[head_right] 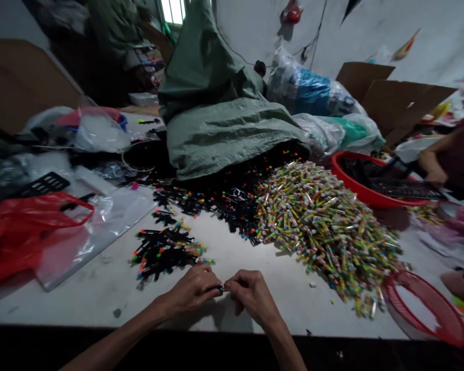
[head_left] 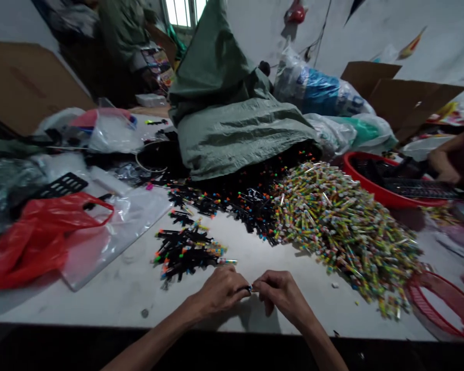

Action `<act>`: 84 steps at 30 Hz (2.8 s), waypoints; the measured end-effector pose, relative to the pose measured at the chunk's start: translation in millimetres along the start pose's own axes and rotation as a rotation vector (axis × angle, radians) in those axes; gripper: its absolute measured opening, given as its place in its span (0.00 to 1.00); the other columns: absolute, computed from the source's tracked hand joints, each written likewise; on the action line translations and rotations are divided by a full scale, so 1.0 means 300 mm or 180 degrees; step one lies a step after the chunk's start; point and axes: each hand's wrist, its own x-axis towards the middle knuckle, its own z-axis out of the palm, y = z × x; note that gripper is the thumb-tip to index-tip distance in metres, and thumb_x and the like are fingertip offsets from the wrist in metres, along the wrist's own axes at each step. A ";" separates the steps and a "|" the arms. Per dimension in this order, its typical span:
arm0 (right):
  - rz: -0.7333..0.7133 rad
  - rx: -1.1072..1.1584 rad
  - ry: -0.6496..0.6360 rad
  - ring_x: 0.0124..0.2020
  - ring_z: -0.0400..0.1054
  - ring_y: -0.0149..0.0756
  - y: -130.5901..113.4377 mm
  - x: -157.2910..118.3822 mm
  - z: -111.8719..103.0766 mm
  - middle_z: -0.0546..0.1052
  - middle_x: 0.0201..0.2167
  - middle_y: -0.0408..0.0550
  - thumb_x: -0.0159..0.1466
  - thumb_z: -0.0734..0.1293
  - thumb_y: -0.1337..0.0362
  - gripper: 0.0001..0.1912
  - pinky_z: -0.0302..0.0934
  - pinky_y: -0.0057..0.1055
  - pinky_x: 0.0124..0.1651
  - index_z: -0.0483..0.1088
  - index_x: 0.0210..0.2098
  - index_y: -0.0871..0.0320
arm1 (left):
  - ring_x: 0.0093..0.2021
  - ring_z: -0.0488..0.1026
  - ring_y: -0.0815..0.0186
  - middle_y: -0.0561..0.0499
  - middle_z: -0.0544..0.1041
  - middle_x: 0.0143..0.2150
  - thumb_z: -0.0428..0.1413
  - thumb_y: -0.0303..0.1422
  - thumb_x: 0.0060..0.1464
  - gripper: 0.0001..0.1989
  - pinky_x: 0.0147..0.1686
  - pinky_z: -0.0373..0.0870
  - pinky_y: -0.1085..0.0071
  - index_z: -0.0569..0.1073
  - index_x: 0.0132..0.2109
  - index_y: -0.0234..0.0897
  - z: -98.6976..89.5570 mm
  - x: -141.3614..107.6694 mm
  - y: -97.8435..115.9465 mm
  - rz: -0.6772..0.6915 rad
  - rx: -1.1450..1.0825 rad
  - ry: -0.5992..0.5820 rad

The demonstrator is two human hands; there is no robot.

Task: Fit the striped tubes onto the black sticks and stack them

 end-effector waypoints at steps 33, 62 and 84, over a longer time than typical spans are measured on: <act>0.0148 -0.4238 0.2506 0.33 0.67 0.35 0.116 0.093 -0.353 0.67 0.47 0.53 0.62 0.57 0.68 0.17 0.50 0.27 0.23 0.62 0.51 0.58 | 0.52 0.63 0.59 0.45 0.67 0.53 0.44 0.21 0.52 0.19 0.48 0.58 0.61 0.69 0.49 0.40 -0.310 0.217 -0.345 -0.0977 0.2483 0.0445; -0.0615 -0.1498 0.1828 0.22 0.57 0.30 0.081 0.141 -0.148 0.63 0.19 0.39 0.52 0.61 0.65 0.04 0.47 0.25 0.25 0.60 0.23 0.57 | 0.26 0.71 0.67 0.52 0.70 0.27 0.54 0.30 0.42 0.22 0.32 0.73 0.66 0.66 0.47 0.29 -0.241 0.241 -0.242 -0.1962 -0.2214 0.1839; -0.0343 -0.1107 0.2142 0.28 0.60 0.32 0.055 0.090 -0.173 0.66 0.23 0.43 0.63 0.55 0.54 0.19 0.50 0.27 0.30 0.61 0.21 0.58 | 0.42 0.70 0.63 0.51 0.75 0.41 0.47 0.34 0.56 0.11 0.40 0.62 0.71 0.71 0.43 0.41 -0.080 0.288 -0.062 -0.0779 0.0239 0.0484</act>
